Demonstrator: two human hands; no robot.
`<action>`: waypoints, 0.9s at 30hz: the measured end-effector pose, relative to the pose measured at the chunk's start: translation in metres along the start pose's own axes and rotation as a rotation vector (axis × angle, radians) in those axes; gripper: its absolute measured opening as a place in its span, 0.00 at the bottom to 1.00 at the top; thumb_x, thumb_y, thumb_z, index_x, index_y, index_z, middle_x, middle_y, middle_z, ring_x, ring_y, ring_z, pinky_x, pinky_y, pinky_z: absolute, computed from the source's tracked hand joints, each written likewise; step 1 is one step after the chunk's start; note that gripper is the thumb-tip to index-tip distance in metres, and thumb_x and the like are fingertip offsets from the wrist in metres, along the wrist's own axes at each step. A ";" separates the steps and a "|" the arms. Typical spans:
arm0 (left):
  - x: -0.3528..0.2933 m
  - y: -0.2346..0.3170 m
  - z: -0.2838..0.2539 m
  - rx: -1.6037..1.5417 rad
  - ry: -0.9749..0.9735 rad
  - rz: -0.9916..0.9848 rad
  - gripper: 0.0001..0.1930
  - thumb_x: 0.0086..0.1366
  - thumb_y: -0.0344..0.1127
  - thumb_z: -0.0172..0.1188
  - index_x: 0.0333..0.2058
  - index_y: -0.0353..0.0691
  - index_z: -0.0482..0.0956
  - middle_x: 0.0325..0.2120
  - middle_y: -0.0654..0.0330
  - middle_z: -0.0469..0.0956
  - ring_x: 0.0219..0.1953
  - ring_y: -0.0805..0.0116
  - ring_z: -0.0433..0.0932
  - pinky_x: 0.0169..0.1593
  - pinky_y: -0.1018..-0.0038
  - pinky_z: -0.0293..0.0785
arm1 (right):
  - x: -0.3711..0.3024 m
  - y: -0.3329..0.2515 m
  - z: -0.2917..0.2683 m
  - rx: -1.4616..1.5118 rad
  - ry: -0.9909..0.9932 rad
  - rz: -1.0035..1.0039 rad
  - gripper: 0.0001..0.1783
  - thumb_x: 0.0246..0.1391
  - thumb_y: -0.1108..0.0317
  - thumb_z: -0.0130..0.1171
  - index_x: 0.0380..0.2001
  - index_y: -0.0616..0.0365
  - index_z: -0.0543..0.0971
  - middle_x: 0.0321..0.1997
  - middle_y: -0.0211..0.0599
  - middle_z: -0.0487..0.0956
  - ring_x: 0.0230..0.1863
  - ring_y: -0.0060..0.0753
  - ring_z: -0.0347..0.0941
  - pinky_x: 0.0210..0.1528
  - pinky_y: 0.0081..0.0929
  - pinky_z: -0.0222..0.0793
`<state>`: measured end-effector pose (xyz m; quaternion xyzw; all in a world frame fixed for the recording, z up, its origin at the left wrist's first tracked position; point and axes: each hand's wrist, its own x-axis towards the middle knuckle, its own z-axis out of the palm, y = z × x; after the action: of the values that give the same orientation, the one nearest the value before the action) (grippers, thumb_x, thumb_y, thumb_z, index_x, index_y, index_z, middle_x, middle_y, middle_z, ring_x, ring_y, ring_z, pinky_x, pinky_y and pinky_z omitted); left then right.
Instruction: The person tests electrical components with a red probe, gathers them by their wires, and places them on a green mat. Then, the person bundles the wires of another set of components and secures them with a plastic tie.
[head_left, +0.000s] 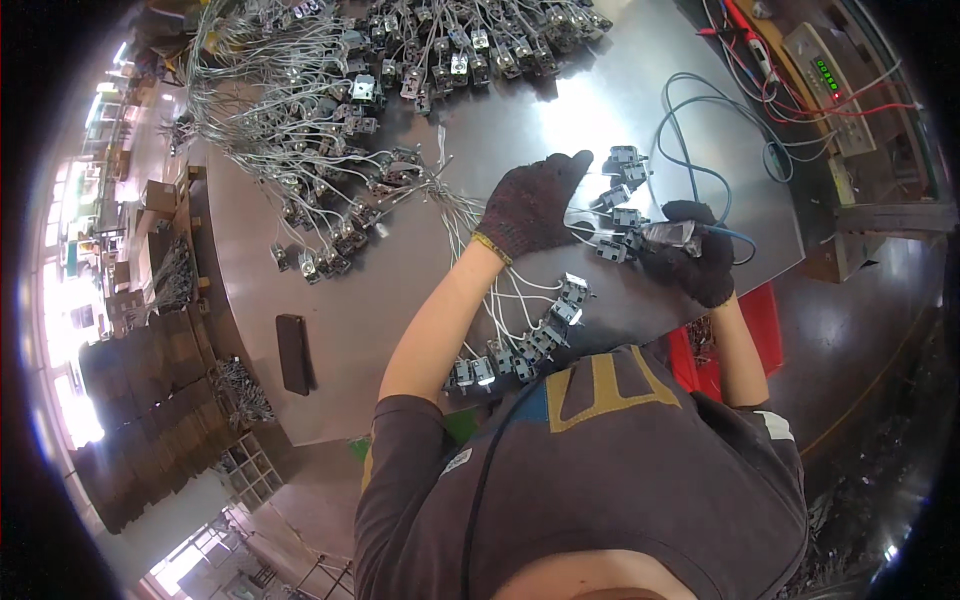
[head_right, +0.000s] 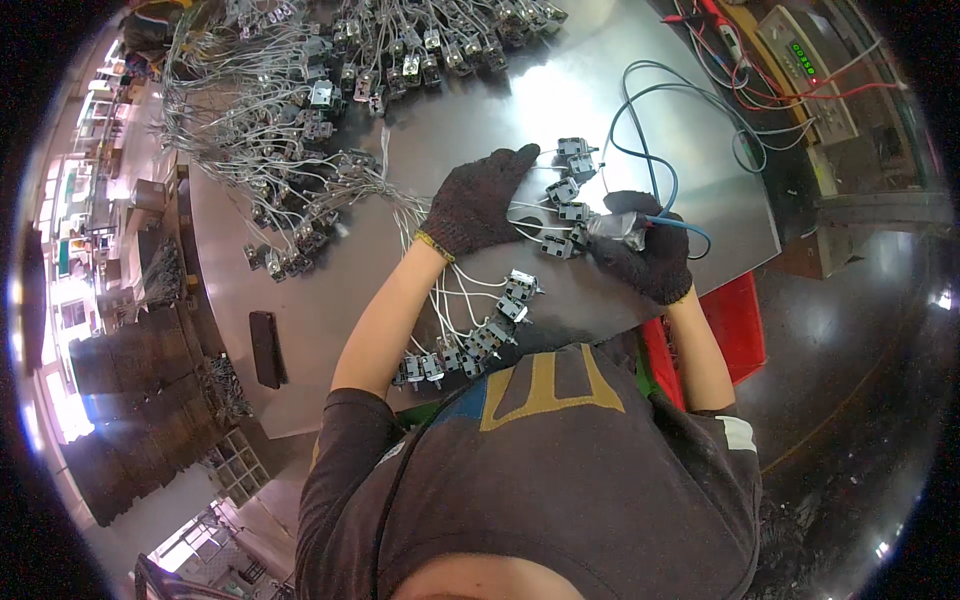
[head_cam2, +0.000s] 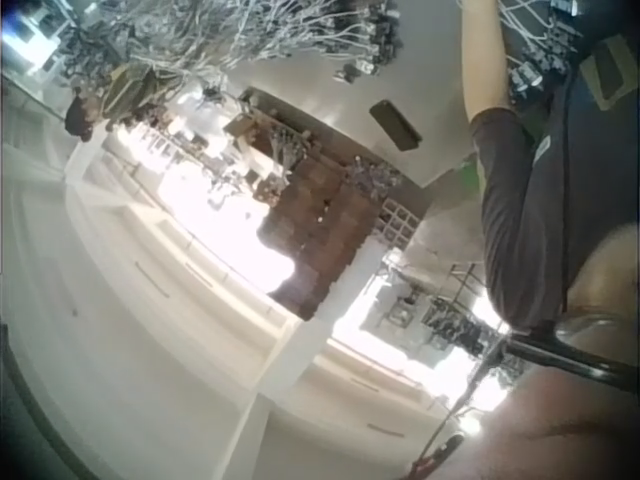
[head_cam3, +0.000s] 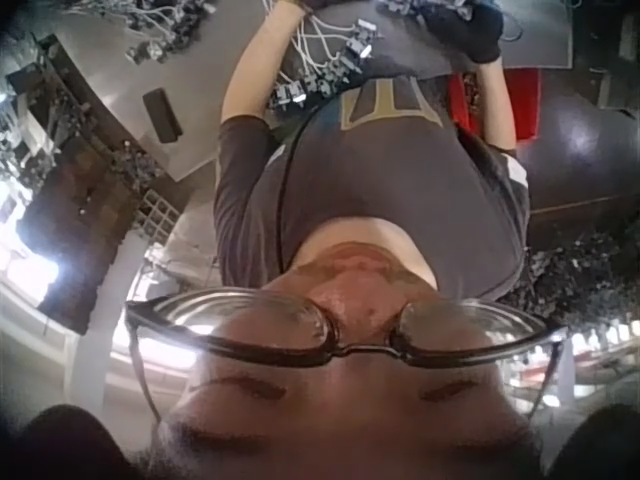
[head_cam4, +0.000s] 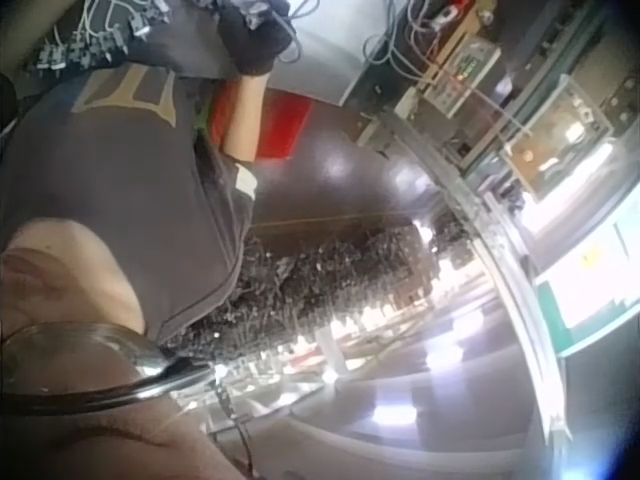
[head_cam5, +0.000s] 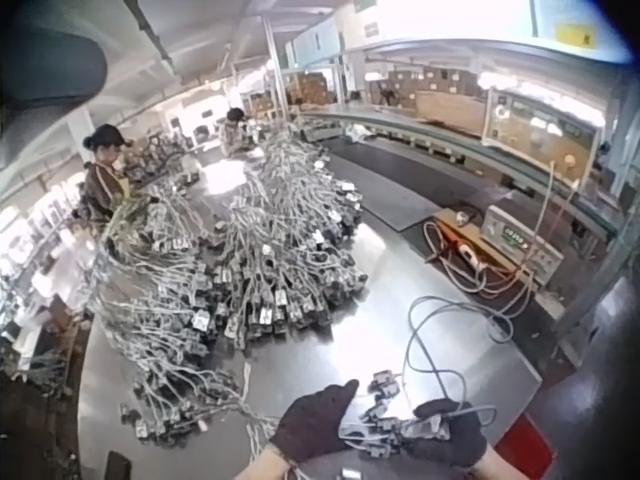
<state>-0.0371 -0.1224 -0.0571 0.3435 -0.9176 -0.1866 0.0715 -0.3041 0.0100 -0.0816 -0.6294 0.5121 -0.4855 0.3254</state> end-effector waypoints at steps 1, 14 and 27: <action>-0.002 -0.002 0.001 0.000 0.003 -0.007 0.50 0.49 0.55 0.74 0.67 0.42 0.63 0.48 0.48 0.76 0.48 0.49 0.80 0.50 0.57 0.78 | 0.003 -0.007 -0.001 -0.028 -0.044 0.039 0.34 0.50 0.55 0.75 0.55 0.65 0.76 0.51 0.42 0.80 0.51 0.38 0.78 0.52 0.35 0.76; -0.002 -0.007 0.005 -0.013 0.060 0.019 0.50 0.48 0.58 0.75 0.66 0.42 0.64 0.48 0.47 0.77 0.47 0.47 0.81 0.49 0.56 0.79 | 0.024 -0.014 0.018 0.057 -0.266 0.120 0.26 0.61 0.57 0.67 0.52 0.68 0.76 0.42 0.41 0.83 0.43 0.34 0.81 0.47 0.31 0.77; -0.004 -0.012 0.008 -0.020 0.082 0.037 0.51 0.47 0.55 0.76 0.66 0.43 0.63 0.49 0.46 0.77 0.48 0.47 0.81 0.51 0.55 0.79 | 0.041 -0.025 0.035 -0.208 -0.220 -0.002 0.28 0.51 0.46 0.72 0.46 0.56 0.84 0.35 0.43 0.87 0.36 0.42 0.85 0.40 0.34 0.78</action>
<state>-0.0289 -0.1251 -0.0693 0.3331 -0.9182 -0.1800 0.1160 -0.2627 -0.0261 -0.0590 -0.7096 0.5204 -0.3581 0.3121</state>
